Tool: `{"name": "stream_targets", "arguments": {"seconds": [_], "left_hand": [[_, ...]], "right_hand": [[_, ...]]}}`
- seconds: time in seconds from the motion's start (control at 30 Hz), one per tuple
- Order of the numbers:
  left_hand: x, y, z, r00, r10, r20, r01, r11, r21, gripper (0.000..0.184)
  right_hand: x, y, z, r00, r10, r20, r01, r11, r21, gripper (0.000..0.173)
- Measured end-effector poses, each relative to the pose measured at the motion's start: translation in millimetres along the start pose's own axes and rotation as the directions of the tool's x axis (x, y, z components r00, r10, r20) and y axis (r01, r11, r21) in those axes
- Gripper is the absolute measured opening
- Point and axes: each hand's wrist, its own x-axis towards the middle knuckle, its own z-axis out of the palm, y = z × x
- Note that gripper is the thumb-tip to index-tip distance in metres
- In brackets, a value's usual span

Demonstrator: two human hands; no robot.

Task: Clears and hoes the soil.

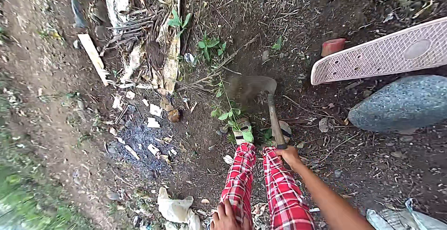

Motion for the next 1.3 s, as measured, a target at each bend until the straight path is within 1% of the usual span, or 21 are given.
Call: {"name": "stream_targets", "arguments": {"seconds": [0.07,0.13,0.2,0.23,0.27,0.3,0.33,0.4,0.47,0.53,0.63,0.7,0.8,0.83,0.87,0.93,1.0,1.07,1.17,1.23,1.3], "left_hand": [[0.5,0.5,2.2,1.0,0.018,-0.021,-0.018,1.0,0.007,0.077],[0.7,0.9,3.6,1.0,0.018,-0.023,-0.018,1.0,0.005,0.078],[0.2,0.6,5.2,1.0,0.012,-0.024,-0.012,1.0,0.001,0.078],[0.2,0.7,5.7,1.0,0.011,-0.029,-0.011,1.0,-0.002,0.078],[0.6,0.8,6.2,0.999,0.01,-0.033,-0.01,1.0,-0.001,0.078],[1.0,0.4,6.6,0.999,0.011,-0.038,-0.011,1.0,0.001,0.077],[1.2,0.0,7.4,0.999,0.013,-0.049,-0.013,1.0,0.005,0.077],[-0.2,0.8,9.0,0.998,0.014,-0.06,-0.014,1.0,0.007,0.076],[-0.8,0.4,8.8,0.998,0.014,-0.062,-0.014,1.0,0.012,0.076],[-2.5,2.2,5.5,1.0,0.005,-0.016,-0.005,1.0,0.003,0.077],[-1.5,3.6,1.0,1.0,-0.002,0.027,0.002,1.0,-0.003,0.077],[-0.5,1.1,4.0,1.0,0.005,0.006,-0.005,1.0,-0.002,0.076],[0.1,-1.8,9.8,0.999,0.011,-0.042,-0.01,1.0,0.01,0.076],[-0.5,-1.4,9.1,1.0,0.001,-0.028,-0.001,1.0,0.01,0.076],[0.5,-1.2,7.9,1.0,-0.005,-0.018,0.005,1.0,0.01,0.077],[2.7,-0.9,5.3,1.0,-0.015,-0.012,0.015,1.0,0.004,0.076],[3.2,-0.6,3.7,1.0,-0.012,0.003,0.012,1.0,-0.01,0.077],[1.7,-3.4,4.8,1.0,0.0,0.003,0.0,1.0,-0.003,0.077],[3.1,-5.6,6.2,1.0,0.005,0.007,-0.005,0.999,-0.033,0.077],[3.4,-8.0,7.6,1.0,0.016,-0.011,-0.016,0.998,-0.058,0.076],[3.2,-10.1,8.5,1.0,0.017,-0.002,-0.017,0.996,-0.092,0.076]], "right_hand": [[-10.7,-29.3,-12.6,0.997,-0.065,-0.029,0.069,0.986,0.154,0.015],[-8.1,-61.2,-21.1,0.98,-0.187,-0.065,0.198,0.922,0.332,0.007],[4.2,-76.5,-19.4,0.957,-0.281,-0.078,0.284,0.842,0.458,0.013],[13.6,-69.9,-16.7,0.953,-0.295,-0.065,0.291,0.838,0.462,0.014],[22.2,-54.1,-14.8,0.959,-0.281,-0.039,0.273,0.876,0.398,0.011],[27.3,-33.2,-15.2,0.975,-0.22,-0.003,0.214,0.942,0.259,0.009],[28.2,-13.5,-17.7,0.992,-0.121,0.042,0.117,0.991,0.071,0.016],[24.1,12.7,-23.1,0.996,0.035,0.08,-0.016,0.975,-0.222,0.026],[11.9,11.9,-24.5,0.994,0.056,0.092,-0.027,0.957,-0.289,0.024],[-3.3,-6.4,-27.3,0.995,0.021,0.102,0.002,0.975,-0.223,0.022],[-14.6,-57.9,-30.6,0.99,-0.132,0.058,0.129,0.99,0.051,0.016],[-12.2,-104.0,-28.0,0.96,-0.279,-0.02,0.272,0.918,0.287,0.007],[16.8,-154.4,-16.9,0.891,-0.433,-0.136,0.435,0.729,0.529,0.011],[31.3,-154.4,-9.0,0.883,-0.445,-0.149,0.449,0.708,0.545,0.01],[47.1,-144.1,0.3,0.892,-0.433,-0.13,0.431,0.728,0.533,0.009],[72.2,-100.0,19.6,0.954,-0.296,-0.043,0.286,0.861,0.421,0.006],[65.5,-55.1,30.8,0.991,-0.135,-0.011,0.133,0.951,0.278,0.007],[37.8,-31.5,31.7,0.999,-0.05,-0.015,0.052,0.981,0.185,0.014],[2.4,-53.0,20.3,0.994,-0.093,-0.053,0.1,0.982,0.158,0.016],[-13.4,-94.8,16.1,0.981,-0.181,-0.063,0.191,0.949,0.249,0.013],[-24.0,-149.6,22.8,0.952,-0.288,-0.109,0.307,0.865,0.397,0.01]]}}
